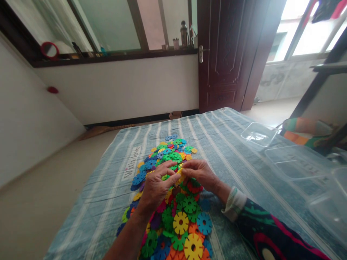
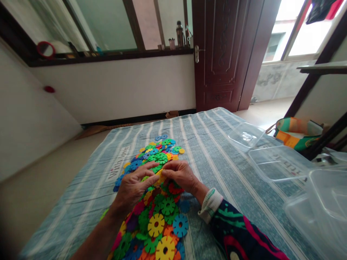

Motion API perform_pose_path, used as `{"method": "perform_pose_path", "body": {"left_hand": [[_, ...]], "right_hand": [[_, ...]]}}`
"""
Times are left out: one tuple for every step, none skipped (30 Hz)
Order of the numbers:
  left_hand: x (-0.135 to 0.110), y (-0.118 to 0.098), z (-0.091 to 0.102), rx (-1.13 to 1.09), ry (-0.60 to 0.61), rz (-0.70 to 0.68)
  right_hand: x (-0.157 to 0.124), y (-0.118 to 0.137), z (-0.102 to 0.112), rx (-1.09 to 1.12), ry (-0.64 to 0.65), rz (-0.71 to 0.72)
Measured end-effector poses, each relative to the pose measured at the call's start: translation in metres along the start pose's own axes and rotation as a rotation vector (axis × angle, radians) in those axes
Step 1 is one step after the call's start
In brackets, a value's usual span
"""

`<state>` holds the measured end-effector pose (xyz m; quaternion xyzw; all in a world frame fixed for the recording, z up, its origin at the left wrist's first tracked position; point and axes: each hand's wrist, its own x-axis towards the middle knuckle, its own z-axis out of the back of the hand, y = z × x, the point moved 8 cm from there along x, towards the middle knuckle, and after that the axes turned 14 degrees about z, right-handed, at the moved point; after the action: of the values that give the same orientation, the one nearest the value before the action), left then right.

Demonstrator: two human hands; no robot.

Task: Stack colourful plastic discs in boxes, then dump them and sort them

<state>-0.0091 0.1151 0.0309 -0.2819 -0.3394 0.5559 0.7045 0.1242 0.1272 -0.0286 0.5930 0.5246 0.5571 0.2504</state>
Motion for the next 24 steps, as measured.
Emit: {"method": "perform_pose_path", "body": {"left_hand": [[-0.001,-0.001,-0.001,-0.013,0.001,-0.006],[-0.002,-0.002,-0.002,-0.025,-0.001,-0.013],[-0.002,-0.003,-0.003,-0.033,-0.003,-0.02],[-0.003,-0.004,-0.004,-0.035,-0.004,-0.027],[-0.004,-0.005,-0.005,-0.029,-0.004,-0.035],[-0.005,-0.006,-0.006,-0.014,-0.006,-0.044],[-0.005,-0.007,-0.006,0.01,-0.01,-0.057],[-0.005,-0.009,-0.005,0.046,-0.018,-0.073],[-0.005,-0.01,-0.003,0.094,-0.03,-0.093],[-0.005,-0.012,-0.001,0.156,-0.04,-0.113],[-0.004,-0.013,0.001,0.231,-0.039,-0.129],[-0.004,-0.014,0.003,0.311,-0.021,-0.137],[-0.003,-0.013,0.004,0.392,0.019,-0.135],[-0.003,-0.012,0.005,0.466,0.075,-0.123],[-0.004,-0.01,0.005,0.529,0.14,-0.106],[-0.005,-0.008,0.005,0.579,0.202,-0.087],[-0.007,-0.006,0.004,0.618,0.253,-0.071],[-0.009,-0.006,0.004,0.649,0.292,-0.058],[-0.011,-0.005,0.003,0.673,0.318,-0.047],[-0.012,-0.004,0.001,0.693,0.335,-0.036],[-0.013,-0.003,-0.001,0.71,0.347,-0.026],[-0.014,-0.001,-0.004,0.724,0.356,-0.015],[-0.014,0.001,-0.006,0.735,0.363,-0.007],[-0.014,0.003,-0.009,0.742,0.369,-0.001]], "right_hand": [[0.0,-0.001,-0.001,0.03,0.004,-0.012],[-0.001,-0.003,-0.002,0.057,0.005,-0.023],[-0.001,-0.004,-0.002,0.077,0.003,-0.032],[-0.001,-0.004,-0.002,0.088,-0.003,-0.035],[-0.001,-0.004,-0.001,0.092,-0.011,-0.034],[0.0,-0.004,0.001,0.093,-0.02,-0.032],[0.0,-0.003,0.003,0.089,-0.029,-0.031],[0.0,-0.003,0.005,0.085,-0.037,-0.033],[0.001,-0.002,0.008,0.081,-0.048,-0.037],[0.002,-0.002,0.012,0.077,-0.067,-0.043],[0.002,-0.002,0.017,0.071,-0.096,-0.05],[0.002,-0.002,0.023,0.063,-0.131,-0.055],[0.003,-0.002,0.029,0.053,-0.17,-0.059],[0.003,-0.002,0.035,0.042,-0.208,-0.061],[0.003,-0.002,0.04,0.03,-0.242,-0.063],[0.003,-0.002,0.044,0.019,-0.27,-0.065],[0.003,-0.003,0.047,0.01,-0.289,-0.069],[0.002,-0.004,0.049,0.005,-0.302,-0.076],[0.002,-0.005,0.049,0.003,-0.309,-0.083],[0.001,-0.006,0.049,0.002,-0.307,-0.089],[0.001,-0.007,0.048,0.002,-0.301,-0.094],[0.001,-0.007,0.046,0.003,-0.29,-0.096],[0.001,-0.007,0.045,0.002,-0.28,-0.096],[0.001,-0.007,0.044,0.0,-0.273,-0.095]]}}
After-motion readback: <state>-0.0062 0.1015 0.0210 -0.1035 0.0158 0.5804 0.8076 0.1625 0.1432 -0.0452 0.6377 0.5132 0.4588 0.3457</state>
